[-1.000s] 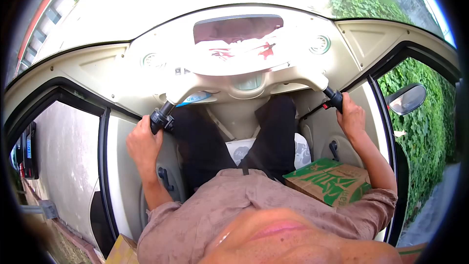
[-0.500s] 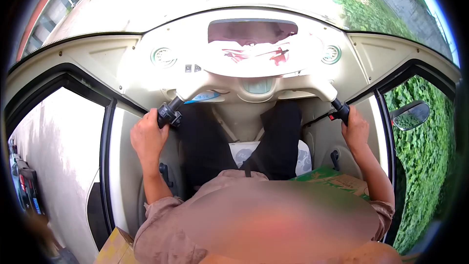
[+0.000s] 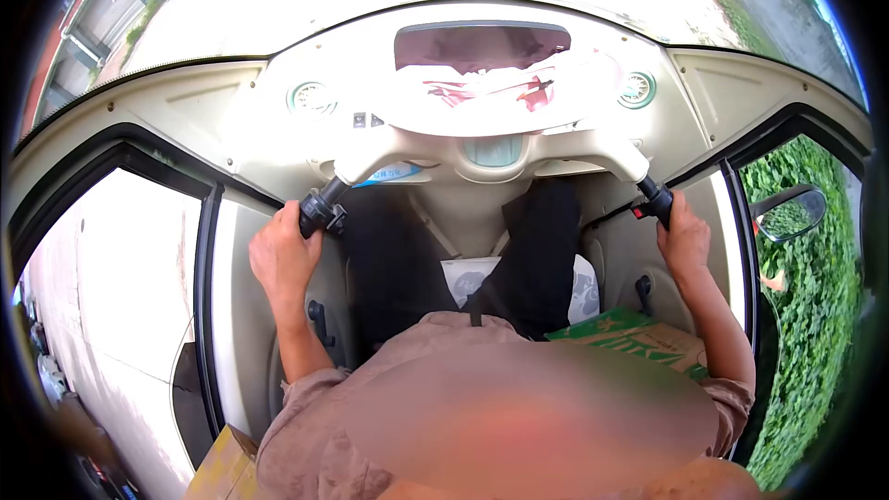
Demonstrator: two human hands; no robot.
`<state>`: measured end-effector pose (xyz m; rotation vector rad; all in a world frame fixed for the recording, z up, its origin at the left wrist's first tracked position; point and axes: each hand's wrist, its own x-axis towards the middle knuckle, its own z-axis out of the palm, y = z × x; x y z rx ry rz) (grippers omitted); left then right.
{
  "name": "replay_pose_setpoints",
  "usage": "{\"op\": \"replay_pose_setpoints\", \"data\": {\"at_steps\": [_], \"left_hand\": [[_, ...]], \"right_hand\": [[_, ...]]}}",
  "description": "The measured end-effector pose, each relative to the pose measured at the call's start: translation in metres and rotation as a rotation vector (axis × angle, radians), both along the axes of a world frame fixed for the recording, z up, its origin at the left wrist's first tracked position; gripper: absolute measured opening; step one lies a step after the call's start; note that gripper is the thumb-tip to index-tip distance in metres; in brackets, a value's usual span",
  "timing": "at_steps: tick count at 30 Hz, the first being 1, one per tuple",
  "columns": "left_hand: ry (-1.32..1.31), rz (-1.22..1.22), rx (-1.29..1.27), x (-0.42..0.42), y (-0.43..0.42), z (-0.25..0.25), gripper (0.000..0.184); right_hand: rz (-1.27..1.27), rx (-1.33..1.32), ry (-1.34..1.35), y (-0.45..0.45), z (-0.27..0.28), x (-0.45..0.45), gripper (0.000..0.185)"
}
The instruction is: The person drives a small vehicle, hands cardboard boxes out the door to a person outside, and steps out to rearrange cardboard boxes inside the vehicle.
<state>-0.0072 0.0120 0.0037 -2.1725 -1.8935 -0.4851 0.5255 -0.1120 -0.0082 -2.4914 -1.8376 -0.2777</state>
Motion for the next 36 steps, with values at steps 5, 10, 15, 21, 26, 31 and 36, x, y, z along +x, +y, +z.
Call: {"op": "replay_pose_setpoints", "data": {"at_steps": [5, 10, 15, 21, 26, 31, 36], "left_hand": [[0.009, -0.013, 0.018, -0.0011, 0.0026, -0.0031, 0.029], [0.028, -0.003, -0.013, -0.003, 0.0004, -0.0045, 0.029], [0.028, 0.002, -0.017, -0.0044, -0.0033, -0.004, 0.029], [0.012, 0.023, 0.008, -0.0018, -0.0024, -0.0052, 0.03], [0.024, -0.015, -0.021, -0.0058, 0.0005, -0.0062, 0.03], [0.019, -0.009, -0.016, -0.0047, -0.0004, -0.003, 0.03], [0.037, -0.007, -0.013, -0.0051, 0.0047, -0.0027, 0.03]], "right_hand": [[0.027, 0.027, 0.017, -0.0001, 0.0011, 0.0, 0.049], [0.052, 0.032, 0.018, -0.0008, 0.001, 0.0025, 0.047], [0.02, 0.016, 0.021, -0.0026, 0.0001, -0.0004, 0.047], [0.048, 0.031, 0.024, -0.0005, 0.0038, -0.0029, 0.047], [0.005, 0.0, 0.039, -0.0005, 0.0035, -0.0032, 0.046], [0.019, 0.015, 0.001, -0.0001, 0.0013, 0.0002, 0.045], [0.026, 0.028, 0.034, 0.0003, 0.0024, -0.0021, 0.044]]}}
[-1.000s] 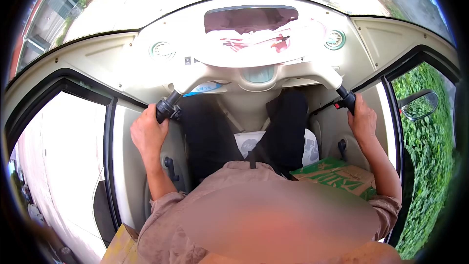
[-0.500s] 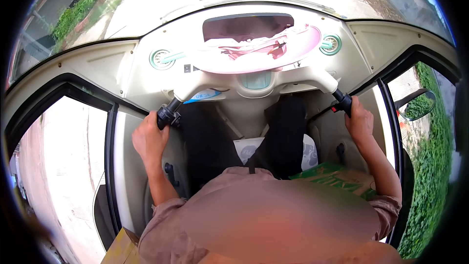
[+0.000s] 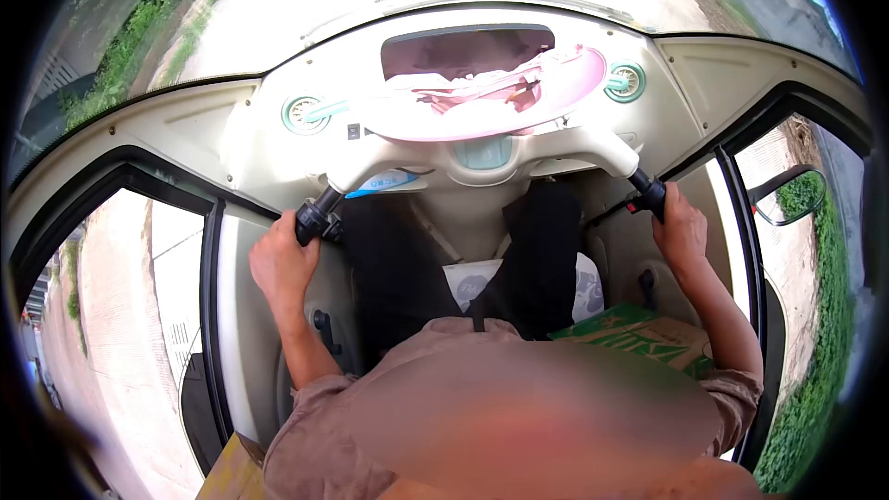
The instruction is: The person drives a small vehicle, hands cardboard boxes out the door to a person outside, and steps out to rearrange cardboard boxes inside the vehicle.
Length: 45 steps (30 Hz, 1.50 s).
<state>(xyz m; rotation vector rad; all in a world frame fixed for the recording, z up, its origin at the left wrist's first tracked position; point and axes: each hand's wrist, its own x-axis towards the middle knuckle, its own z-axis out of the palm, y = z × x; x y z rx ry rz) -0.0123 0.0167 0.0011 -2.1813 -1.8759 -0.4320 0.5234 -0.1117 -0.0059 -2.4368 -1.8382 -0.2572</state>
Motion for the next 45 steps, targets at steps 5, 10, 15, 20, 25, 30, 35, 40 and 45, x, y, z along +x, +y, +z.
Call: {"op": "replay_pose_setpoints", "data": {"at_steps": [5, 10, 15, 20, 25, 30, 35, 40, 45], "left_hand": [[-0.018, -0.026, 0.034, -0.002, 0.0, 0.0, 0.029], [0.019, 0.0, 0.028, 0.001, -0.008, -0.004, 0.03], [-0.031, -0.015, 0.029, 0.0, -0.004, -0.003, 0.029], [-0.007, 0.006, 0.003, 0.002, -0.001, 0.0, 0.028], [0.003, -0.007, -0.009, 0.0, -0.002, 0.0, 0.028], [-0.082, -0.035, 0.018, -0.001, -0.001, 0.001, 0.026], [-0.006, -0.016, 0.013, -0.001, -0.002, 0.0, 0.03], [-0.018, -0.011, 0.021, 0.0, 0.001, 0.001, 0.029], [-0.024, -0.016, -0.011, 0.002, 0.001, 0.002, 0.029]], "right_hand": [[-0.009, 0.003, 0.04, -0.001, 0.0, 0.0, 0.043], [0.037, 0.0, 0.03, 0.0, 0.0, 0.008, 0.042], [0.0, -0.009, 0.032, 0.003, 0.003, 0.001, 0.042], [0.028, -0.013, 0.003, 0.003, 0.005, 0.001, 0.041], [0.017, -0.015, 0.037, 0.001, 0.003, 0.004, 0.041], [-0.013, -0.038, 0.043, -0.001, 0.007, -0.002, 0.043], [-0.023, -0.023, 0.015, 0.0, 0.004, -0.001, 0.044], [-0.019, -0.06, 0.015, 0.0, 0.004, -0.001, 0.044], [-0.011, -0.032, -0.01, 0.0, 0.004, 0.0, 0.042]]}}
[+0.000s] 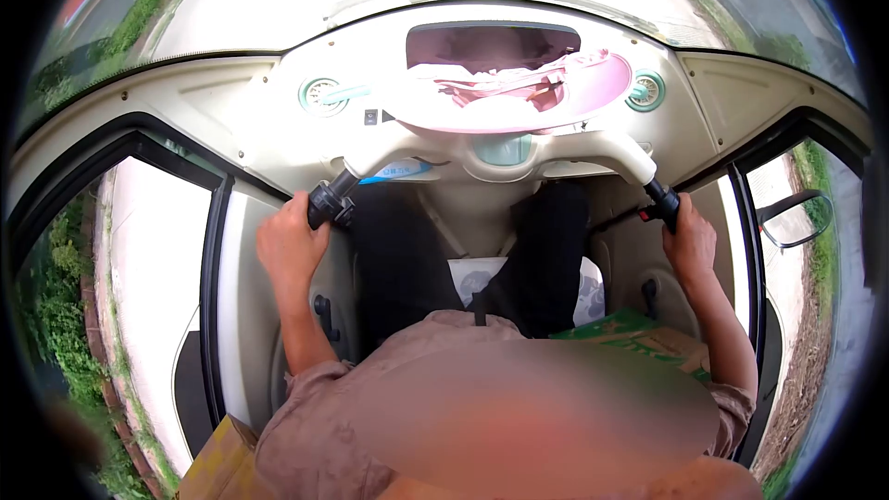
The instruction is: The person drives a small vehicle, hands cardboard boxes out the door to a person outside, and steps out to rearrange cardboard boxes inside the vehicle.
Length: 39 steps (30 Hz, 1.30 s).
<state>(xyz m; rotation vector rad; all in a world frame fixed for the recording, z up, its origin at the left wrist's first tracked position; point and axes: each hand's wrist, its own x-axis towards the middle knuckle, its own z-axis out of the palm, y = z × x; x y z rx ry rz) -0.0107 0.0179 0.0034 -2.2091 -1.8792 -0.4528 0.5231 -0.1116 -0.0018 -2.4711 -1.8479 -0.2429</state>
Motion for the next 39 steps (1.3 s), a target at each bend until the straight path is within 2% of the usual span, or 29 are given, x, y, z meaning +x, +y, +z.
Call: {"op": "replay_pose_setpoints", "data": {"at_steps": [18, 27, 39], "left_hand": [[-0.063, 0.061, -0.029, 0.003, -0.01, -0.001, 0.029], [-0.047, 0.013, 0.015, 0.001, -0.009, -0.003, 0.03], [-0.075, 0.013, -0.054, 0.002, -0.009, 0.0, 0.028]], "right_hand": [[0.039, 0.023, -0.048, 0.005, -0.005, 0.008, 0.042], [0.05, 0.004, -0.027, 0.005, -0.004, 0.01, 0.043], [0.041, -0.039, -0.005, 0.009, 0.002, 0.012, 0.041]]}}
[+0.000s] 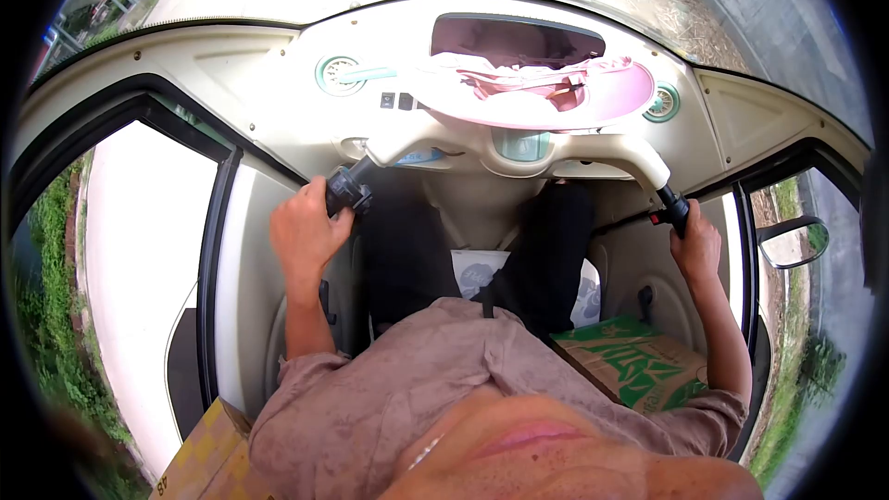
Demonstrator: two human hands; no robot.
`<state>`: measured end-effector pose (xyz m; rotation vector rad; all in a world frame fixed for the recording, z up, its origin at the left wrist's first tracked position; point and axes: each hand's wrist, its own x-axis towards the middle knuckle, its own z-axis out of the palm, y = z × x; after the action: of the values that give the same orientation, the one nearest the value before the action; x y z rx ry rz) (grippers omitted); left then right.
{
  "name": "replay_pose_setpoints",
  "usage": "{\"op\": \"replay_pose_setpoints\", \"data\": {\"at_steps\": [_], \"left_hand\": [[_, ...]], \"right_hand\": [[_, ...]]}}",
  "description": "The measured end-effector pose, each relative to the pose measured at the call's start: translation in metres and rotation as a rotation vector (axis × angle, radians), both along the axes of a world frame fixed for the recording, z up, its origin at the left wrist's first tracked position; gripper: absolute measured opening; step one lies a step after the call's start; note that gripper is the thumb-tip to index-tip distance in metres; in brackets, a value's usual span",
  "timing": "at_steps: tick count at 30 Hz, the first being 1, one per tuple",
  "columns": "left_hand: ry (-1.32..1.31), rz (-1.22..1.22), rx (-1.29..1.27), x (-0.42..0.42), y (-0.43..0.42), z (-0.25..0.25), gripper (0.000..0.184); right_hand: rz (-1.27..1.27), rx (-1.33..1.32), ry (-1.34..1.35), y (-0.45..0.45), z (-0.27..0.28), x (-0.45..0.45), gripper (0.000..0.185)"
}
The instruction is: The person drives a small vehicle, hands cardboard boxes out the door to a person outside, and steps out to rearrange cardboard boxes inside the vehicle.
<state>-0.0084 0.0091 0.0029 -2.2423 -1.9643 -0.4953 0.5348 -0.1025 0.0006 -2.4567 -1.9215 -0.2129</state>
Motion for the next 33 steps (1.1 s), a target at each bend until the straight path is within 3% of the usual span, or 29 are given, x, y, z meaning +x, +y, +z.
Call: {"op": "replay_pose_setpoints", "data": {"at_steps": [7, 33], "left_hand": [[0.006, 0.037, -0.017, 0.004, -0.007, 0.003, 0.03], [-0.02, 0.087, -0.04, 0.007, -0.018, -0.004, 0.029]], "right_hand": [[0.047, 0.033, 0.092, 0.004, 0.01, -0.009, 0.039], [0.024, 0.009, 0.019, 0.014, 0.001, 0.012, 0.044]]}}
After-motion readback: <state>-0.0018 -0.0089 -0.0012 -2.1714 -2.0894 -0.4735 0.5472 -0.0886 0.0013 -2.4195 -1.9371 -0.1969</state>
